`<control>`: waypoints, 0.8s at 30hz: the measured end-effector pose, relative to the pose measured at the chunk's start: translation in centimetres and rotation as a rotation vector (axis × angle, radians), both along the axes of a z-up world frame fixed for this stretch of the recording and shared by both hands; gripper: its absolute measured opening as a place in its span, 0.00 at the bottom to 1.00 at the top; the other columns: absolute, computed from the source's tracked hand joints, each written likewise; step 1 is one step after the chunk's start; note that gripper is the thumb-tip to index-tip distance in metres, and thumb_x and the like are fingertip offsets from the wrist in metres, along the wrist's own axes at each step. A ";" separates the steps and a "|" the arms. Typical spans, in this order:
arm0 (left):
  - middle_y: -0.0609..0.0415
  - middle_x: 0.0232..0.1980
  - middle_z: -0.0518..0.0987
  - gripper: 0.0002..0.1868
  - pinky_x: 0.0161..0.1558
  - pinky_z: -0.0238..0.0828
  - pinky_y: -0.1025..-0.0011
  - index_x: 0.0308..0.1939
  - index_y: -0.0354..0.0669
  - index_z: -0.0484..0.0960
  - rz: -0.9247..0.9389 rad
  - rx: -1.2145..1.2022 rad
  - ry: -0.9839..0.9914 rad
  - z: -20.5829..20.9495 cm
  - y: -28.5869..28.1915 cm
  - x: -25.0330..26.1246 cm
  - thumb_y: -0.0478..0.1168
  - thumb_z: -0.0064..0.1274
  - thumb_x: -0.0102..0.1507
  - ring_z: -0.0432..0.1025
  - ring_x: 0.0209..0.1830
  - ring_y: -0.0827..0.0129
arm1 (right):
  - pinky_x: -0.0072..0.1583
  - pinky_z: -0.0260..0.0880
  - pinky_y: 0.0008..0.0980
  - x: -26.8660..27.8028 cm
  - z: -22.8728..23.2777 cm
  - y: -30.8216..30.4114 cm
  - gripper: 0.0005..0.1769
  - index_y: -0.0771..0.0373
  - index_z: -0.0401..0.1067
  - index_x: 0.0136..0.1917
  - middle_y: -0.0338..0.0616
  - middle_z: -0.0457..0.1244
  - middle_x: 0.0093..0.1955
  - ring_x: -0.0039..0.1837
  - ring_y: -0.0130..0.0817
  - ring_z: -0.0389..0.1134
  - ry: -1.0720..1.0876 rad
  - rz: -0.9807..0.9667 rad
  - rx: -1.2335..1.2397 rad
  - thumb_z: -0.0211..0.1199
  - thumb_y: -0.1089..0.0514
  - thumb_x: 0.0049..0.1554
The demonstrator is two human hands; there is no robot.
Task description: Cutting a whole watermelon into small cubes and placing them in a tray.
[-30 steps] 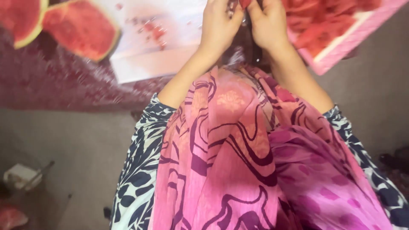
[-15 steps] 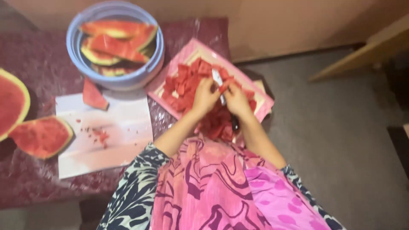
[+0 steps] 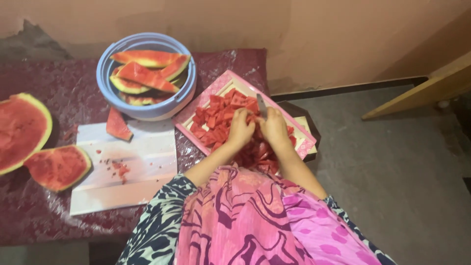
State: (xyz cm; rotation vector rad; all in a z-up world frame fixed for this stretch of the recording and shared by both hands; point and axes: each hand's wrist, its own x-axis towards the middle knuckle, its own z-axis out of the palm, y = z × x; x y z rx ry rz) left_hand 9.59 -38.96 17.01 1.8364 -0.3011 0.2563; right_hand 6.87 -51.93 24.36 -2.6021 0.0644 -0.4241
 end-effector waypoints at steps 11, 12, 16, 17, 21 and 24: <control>0.41 0.61 0.71 0.14 0.60 0.71 0.59 0.48 0.37 0.77 0.133 -0.059 -0.023 1.8 8.9 -2.3 0.28 0.52 0.58 0.70 0.62 0.45 | 0.51 0.70 0.45 0.6 0.6 8.3 0.18 0.67 0.74 0.58 0.59 0.68 0.46 0.47 0.49 0.70 0.181 0.178 0.480 0.52 0.58 0.60; 0.41 0.63 0.68 0.16 0.61 0.70 0.59 0.50 0.38 0.77 0.182 -0.051 -0.075 1.0 9.7 -2.2 0.27 0.53 0.57 0.68 0.63 0.44 | 0.49 0.70 0.41 0.7 0.0 9.6 0.16 0.67 0.74 0.57 0.54 0.68 0.45 0.46 0.43 0.70 0.194 0.217 0.504 0.52 0.59 0.61; 0.47 0.64 0.68 0.24 0.63 0.80 0.67 0.58 0.40 0.72 0.011 -0.355 0.063 -2.7 14.8 -1.5 0.28 0.51 0.57 0.74 0.63 0.58 | 0.48 0.69 0.28 1.1 -3.8 14.6 0.10 0.67 0.71 0.59 0.39 0.66 0.46 0.45 0.24 0.67 0.082 0.416 0.631 0.53 0.64 0.67; 0.47 0.64 0.68 0.24 0.63 0.80 0.67 0.58 0.40 0.72 0.037 -0.354 0.081 -3.4 16.9 -1.6 0.28 0.51 0.57 0.74 0.63 0.58 | 0.48 0.69 0.28 1.6 -4.5 15.8 0.10 0.67 0.71 0.59 0.39 0.66 0.46 0.45 0.24 0.67 0.109 0.430 0.637 0.53 0.64 0.67; 0.45 0.60 0.75 0.25 0.67 0.67 0.60 0.60 0.37 0.73 -0.006 -0.522 -0.039 -5.0 25.8 -3.5 0.29 0.61 0.60 0.72 0.63 0.55 | 0.46 0.70 0.28 1.4 -3.9 23.3 0.10 0.66 0.67 0.66 0.40 0.65 0.48 0.45 0.28 0.67 0.185 0.495 1.036 0.54 0.65 0.71; 0.45 0.55 0.81 0.17 0.62 0.71 0.61 0.56 0.39 0.79 0.307 -0.222 0.087 -7.1 34.3 -5.6 0.38 0.60 0.64 0.76 0.59 0.53 | 0.44 0.72 0.30 0.4 -5.2 30.2 0.11 0.64 0.63 0.67 0.42 0.66 0.50 0.45 0.30 0.70 0.248 0.485 1.101 0.54 0.63 0.73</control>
